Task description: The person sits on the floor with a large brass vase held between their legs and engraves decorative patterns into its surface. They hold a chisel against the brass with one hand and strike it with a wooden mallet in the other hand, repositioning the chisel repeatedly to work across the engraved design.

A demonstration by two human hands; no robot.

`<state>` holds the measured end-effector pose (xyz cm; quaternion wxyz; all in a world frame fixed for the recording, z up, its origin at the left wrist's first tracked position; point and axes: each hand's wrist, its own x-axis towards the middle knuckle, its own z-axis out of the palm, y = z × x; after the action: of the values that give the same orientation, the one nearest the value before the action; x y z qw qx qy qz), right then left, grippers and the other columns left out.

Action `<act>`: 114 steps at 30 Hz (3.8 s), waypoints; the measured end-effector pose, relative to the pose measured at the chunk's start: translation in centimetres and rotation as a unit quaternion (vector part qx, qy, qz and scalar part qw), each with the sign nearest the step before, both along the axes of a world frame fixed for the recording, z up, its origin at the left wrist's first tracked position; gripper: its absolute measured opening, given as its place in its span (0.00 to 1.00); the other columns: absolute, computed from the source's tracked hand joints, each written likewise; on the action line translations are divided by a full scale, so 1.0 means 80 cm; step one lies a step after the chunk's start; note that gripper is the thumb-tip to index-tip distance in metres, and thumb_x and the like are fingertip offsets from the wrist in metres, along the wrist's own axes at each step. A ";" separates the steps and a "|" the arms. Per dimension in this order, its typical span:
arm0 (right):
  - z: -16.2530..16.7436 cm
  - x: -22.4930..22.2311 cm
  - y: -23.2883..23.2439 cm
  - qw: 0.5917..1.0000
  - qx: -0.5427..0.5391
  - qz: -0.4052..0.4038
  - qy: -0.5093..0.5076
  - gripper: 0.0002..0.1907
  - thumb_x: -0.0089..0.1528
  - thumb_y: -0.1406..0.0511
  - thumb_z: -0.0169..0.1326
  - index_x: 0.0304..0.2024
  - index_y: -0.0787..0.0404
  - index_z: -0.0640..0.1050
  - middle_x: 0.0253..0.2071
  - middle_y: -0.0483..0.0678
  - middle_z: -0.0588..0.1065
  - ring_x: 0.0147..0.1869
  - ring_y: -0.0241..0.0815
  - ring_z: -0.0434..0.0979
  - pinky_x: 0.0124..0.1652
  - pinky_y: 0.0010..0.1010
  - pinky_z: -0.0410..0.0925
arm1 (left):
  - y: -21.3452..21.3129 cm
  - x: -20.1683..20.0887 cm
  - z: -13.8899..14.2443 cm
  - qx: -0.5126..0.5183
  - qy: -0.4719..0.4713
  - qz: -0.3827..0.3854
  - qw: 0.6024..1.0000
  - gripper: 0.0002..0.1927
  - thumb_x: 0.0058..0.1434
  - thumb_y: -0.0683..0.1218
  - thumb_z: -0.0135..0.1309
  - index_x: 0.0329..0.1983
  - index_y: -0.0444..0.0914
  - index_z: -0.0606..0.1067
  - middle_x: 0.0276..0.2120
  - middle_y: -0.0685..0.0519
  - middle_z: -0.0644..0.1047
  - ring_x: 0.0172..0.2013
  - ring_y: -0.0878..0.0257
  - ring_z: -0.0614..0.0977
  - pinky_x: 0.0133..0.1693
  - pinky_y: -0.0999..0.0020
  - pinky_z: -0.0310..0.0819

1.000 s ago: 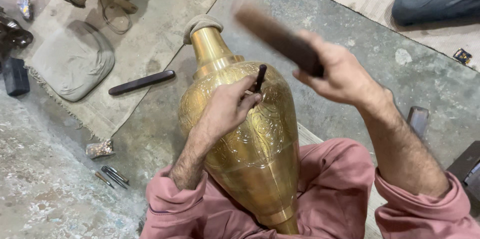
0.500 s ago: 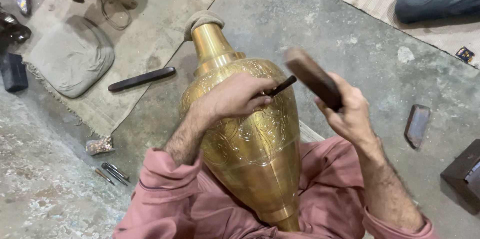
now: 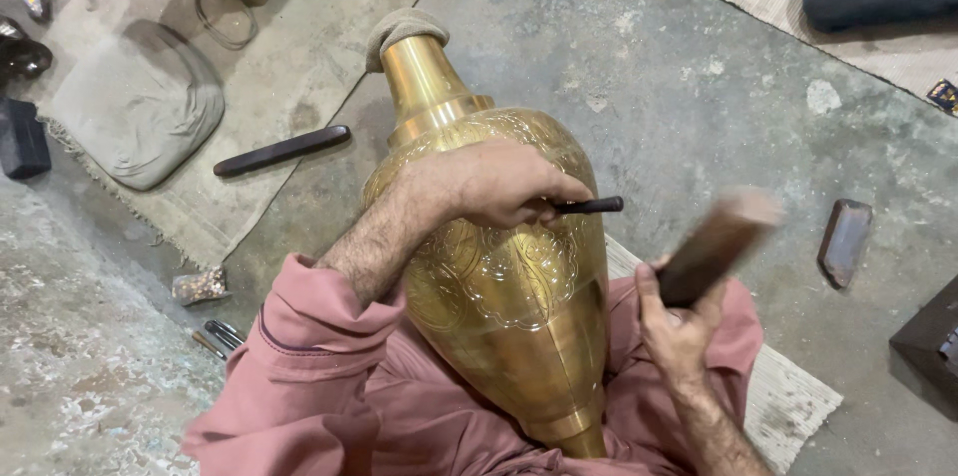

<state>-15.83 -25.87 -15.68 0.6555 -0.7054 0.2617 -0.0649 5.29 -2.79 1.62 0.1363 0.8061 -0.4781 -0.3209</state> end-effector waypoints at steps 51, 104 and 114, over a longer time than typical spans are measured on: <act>0.131 0.114 -0.063 0.921 -0.239 0.255 -0.171 0.40 0.63 0.68 0.63 0.75 0.59 0.59 0.52 0.55 0.78 0.53 0.47 0.82 0.50 0.38 0.78 | 0.049 0.006 0.002 -0.170 0.081 0.173 0.967 0.24 0.62 0.44 0.62 0.61 0.44 0.71 0.42 0.53 0.85 0.45 0.60 0.87 0.47 0.61 0.83; 0.237 0.204 -0.044 0.683 -0.569 0.397 -0.229 0.34 0.67 0.64 0.60 0.75 0.53 0.65 0.45 0.53 0.78 0.34 0.40 0.78 0.26 0.29 0.72 | 0.069 -0.066 -0.031 -0.289 0.029 0.359 0.887 0.23 0.67 0.40 0.56 0.64 0.39 0.67 0.51 0.44 0.82 0.49 0.54 0.87 0.48 0.60 0.84; 0.357 0.216 0.024 0.515 -0.662 0.384 -0.386 0.24 0.68 0.68 0.56 0.67 0.47 0.73 0.46 0.46 0.79 0.39 0.44 0.81 0.35 0.33 0.72 | 0.047 -0.135 -0.043 -0.339 -0.068 0.577 0.740 0.16 0.63 0.39 0.62 0.51 0.32 0.71 0.41 0.45 0.86 0.40 0.56 0.91 0.41 0.68 0.86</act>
<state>1.45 -23.94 12.88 -0.0035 -0.8730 -0.4318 -0.2269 -5.49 0.94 -1.84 0.5271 0.8478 -0.0064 0.0580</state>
